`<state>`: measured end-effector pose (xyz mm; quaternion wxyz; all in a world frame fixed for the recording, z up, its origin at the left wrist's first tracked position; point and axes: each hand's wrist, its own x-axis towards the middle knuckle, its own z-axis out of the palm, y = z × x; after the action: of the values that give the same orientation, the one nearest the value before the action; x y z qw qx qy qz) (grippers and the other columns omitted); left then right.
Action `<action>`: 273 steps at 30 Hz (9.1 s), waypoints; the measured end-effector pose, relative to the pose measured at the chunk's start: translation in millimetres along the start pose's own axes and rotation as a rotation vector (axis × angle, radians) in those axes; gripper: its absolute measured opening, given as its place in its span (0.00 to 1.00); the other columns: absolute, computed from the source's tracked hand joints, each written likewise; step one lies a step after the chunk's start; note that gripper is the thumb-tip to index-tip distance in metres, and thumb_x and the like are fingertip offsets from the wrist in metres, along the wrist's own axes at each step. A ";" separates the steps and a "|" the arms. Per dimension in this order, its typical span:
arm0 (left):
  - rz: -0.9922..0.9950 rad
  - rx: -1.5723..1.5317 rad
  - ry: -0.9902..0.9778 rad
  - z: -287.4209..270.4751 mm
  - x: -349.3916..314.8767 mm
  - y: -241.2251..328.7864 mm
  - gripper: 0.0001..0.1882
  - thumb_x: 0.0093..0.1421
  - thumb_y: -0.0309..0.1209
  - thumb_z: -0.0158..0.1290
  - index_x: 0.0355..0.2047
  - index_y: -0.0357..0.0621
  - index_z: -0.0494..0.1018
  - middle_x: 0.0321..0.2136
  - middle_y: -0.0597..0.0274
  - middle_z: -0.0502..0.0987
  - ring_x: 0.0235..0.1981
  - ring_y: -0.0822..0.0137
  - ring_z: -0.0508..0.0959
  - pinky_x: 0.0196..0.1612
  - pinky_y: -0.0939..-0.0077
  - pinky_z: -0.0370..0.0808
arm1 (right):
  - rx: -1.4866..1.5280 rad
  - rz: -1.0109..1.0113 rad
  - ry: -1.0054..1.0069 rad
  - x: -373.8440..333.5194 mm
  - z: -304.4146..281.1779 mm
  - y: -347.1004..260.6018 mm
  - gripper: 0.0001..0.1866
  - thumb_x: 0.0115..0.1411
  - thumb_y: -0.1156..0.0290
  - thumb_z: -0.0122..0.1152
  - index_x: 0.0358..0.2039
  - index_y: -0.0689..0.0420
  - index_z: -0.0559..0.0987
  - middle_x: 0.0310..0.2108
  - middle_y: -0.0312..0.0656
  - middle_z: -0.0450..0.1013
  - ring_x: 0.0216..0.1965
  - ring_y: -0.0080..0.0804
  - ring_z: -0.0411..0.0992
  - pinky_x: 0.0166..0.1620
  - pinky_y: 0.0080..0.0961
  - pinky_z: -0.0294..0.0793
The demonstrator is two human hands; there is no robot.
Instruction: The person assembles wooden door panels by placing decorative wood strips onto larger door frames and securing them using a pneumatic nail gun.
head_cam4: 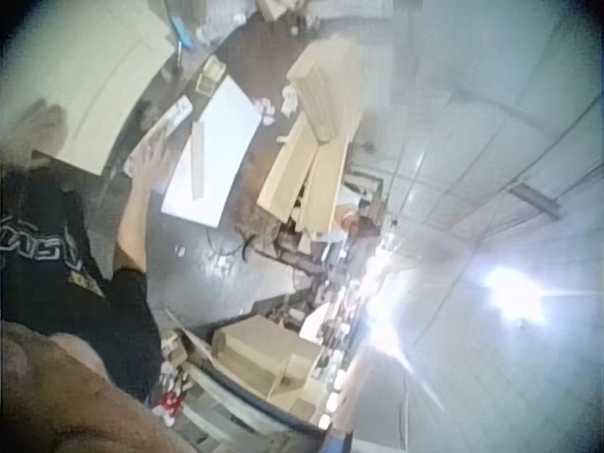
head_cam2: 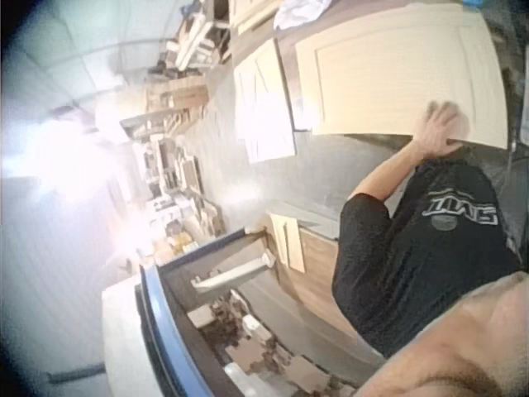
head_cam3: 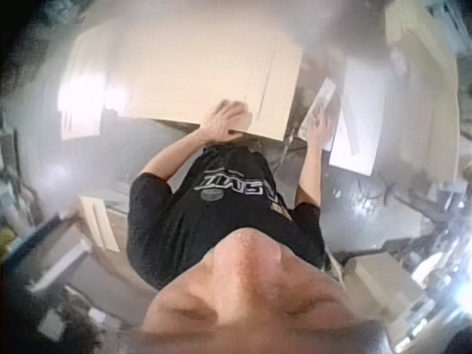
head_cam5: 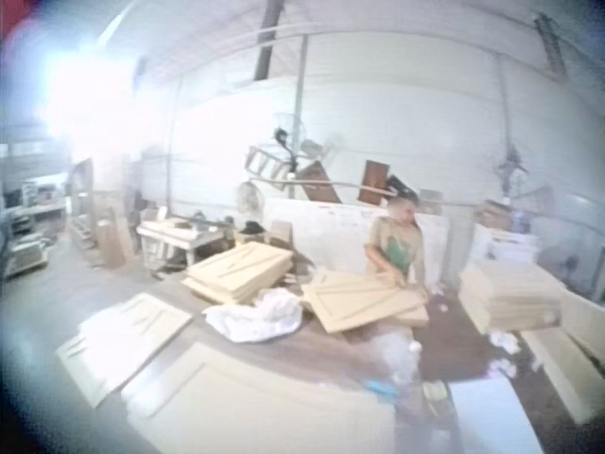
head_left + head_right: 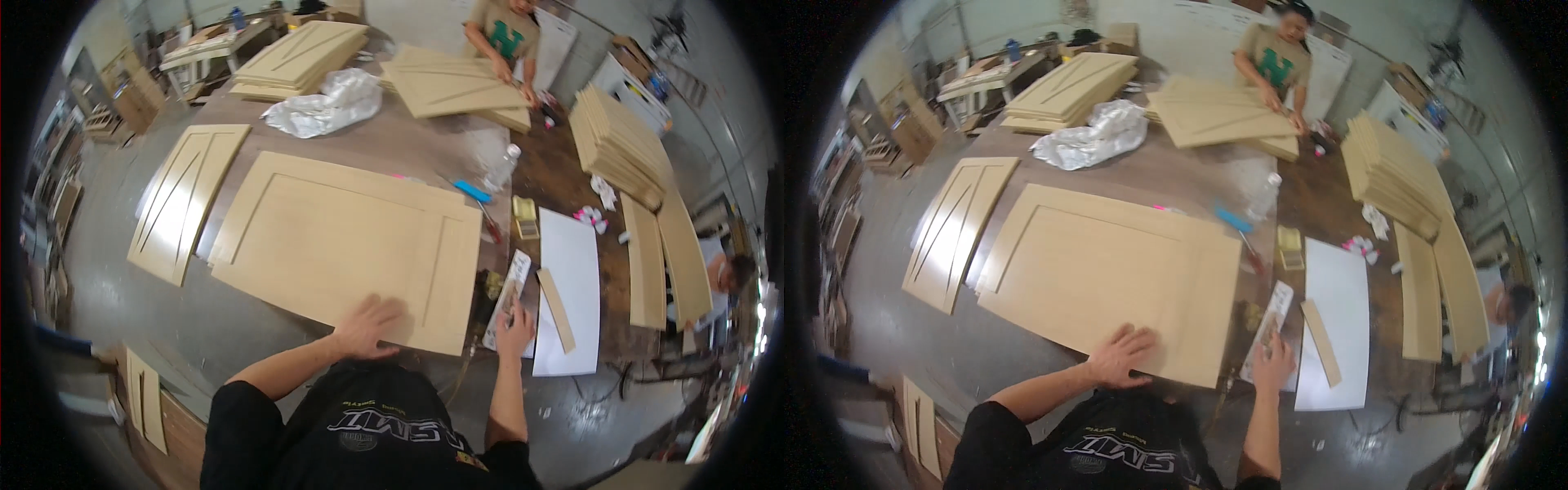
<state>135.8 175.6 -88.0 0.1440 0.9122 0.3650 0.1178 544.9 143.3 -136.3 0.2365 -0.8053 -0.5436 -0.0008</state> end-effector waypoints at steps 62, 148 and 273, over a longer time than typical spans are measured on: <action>-2.377 -0.594 1.720 141.2 -473.9 456.5 0.29 0.61 0.55 0.52 0.36 0.36 0.78 0.31 0.44 0.82 0.37 0.49 0.83 0.41 0.57 0.76 | 0.712 -0.746 -1.425 -351.1 18.4 -247.1 0.19 0.68 0.62 0.56 0.31 0.68 0.78 0.28 0.36 0.73 0.34 0.27 0.69 0.40 0.29 0.70; -0.115 0.254 0.204 -49.0 -149.6 -150.6 0.20 0.45 0.35 0.63 0.41 0.48 0.76 0.42 0.58 0.74 0.47 0.52 0.74 0.52 0.54 0.71 | 0.756 0.314 -0.171 -86.5 20.3 -152.9 0.19 0.66 0.71 0.64 0.55 0.62 0.81 0.48 0.45 0.80 0.52 0.38 0.77 0.53 0.29 0.75; -0.378 -1.617 0.155 -43.0 135.1 163.8 0.27 0.68 0.21 0.49 0.67 0.40 0.62 0.53 0.57 0.78 0.49 0.65 0.81 0.48 0.70 0.81 | 1.017 -0.061 -0.163 -41.2 -170.8 -66.9 0.18 0.58 0.75 0.71 0.48 0.61 0.78 0.46 0.42 0.77 0.40 0.26 0.77 0.42 0.22 0.74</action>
<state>321.0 164.3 23.9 0.7464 0.4402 0.3238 0.3799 513.1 61.8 30.1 0.5548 -0.5698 -0.5152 0.3194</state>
